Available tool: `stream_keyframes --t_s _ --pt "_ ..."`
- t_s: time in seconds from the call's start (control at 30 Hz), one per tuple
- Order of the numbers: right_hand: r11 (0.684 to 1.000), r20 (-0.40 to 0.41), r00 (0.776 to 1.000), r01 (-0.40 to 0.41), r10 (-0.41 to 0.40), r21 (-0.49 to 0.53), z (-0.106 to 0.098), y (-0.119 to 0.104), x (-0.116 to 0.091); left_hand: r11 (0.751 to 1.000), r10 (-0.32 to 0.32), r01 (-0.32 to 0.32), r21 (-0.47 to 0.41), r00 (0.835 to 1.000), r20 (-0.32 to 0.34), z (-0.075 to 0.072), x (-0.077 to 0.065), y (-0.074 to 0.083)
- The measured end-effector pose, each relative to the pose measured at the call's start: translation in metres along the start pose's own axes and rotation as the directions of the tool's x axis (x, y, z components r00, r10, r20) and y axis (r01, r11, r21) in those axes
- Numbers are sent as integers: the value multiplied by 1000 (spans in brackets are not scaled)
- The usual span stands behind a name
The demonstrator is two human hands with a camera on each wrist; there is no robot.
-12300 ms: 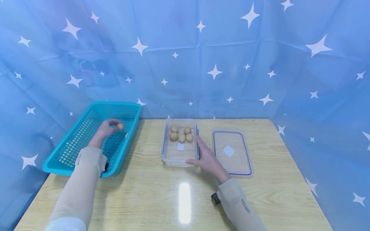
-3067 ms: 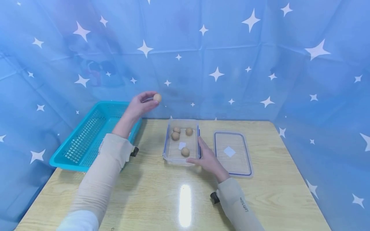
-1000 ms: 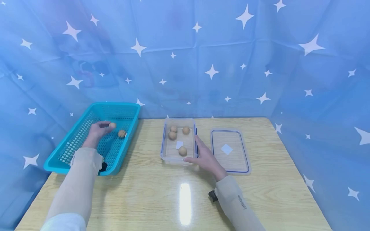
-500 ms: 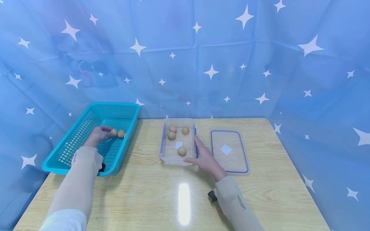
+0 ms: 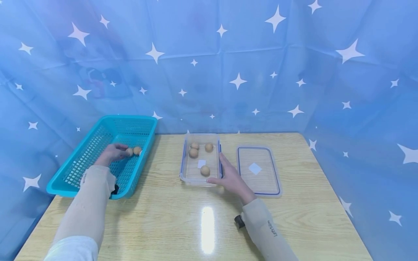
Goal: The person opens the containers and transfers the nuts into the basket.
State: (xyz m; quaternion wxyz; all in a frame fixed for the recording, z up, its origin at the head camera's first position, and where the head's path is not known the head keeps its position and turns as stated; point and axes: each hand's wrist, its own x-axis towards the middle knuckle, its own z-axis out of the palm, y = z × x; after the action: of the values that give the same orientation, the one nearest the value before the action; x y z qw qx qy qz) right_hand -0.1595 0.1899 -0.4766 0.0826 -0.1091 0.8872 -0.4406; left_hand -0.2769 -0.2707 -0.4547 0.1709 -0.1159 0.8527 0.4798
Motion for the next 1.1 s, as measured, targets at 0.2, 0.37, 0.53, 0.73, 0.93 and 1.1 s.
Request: stream_keyframes --t_s 0.2,0.37,0.53,0.73,0.93,1.1 --pt "1000 -4 1000 -1 1 3 0 -1 0 996 14 -15 -92 1000 -8 -2 -3 0" --pt "1000 -1 1000 1 -1 -1 -1 -1 -1 987 9 -13 -162 1000 -23 -4 -3 2" --pt "1000 1 1000 0 0 5 0 -2 -1 978 19 -27 -207 999 -39 -7 -3 3" --pt "1000 -2 1000 3 -3 2 1 -1 0 967 66 -69 -246 998 -21 -12 -8 9" --pt "1000 -3 1000 3 -3 5 0 -2 -1 947 111 -108 -302 994 -6 -15 -14 21" --pt "1000 -3 1000 -1 1 3 0 -2 -1 947 149 -145 -285 989 -10 -16 -16 29"
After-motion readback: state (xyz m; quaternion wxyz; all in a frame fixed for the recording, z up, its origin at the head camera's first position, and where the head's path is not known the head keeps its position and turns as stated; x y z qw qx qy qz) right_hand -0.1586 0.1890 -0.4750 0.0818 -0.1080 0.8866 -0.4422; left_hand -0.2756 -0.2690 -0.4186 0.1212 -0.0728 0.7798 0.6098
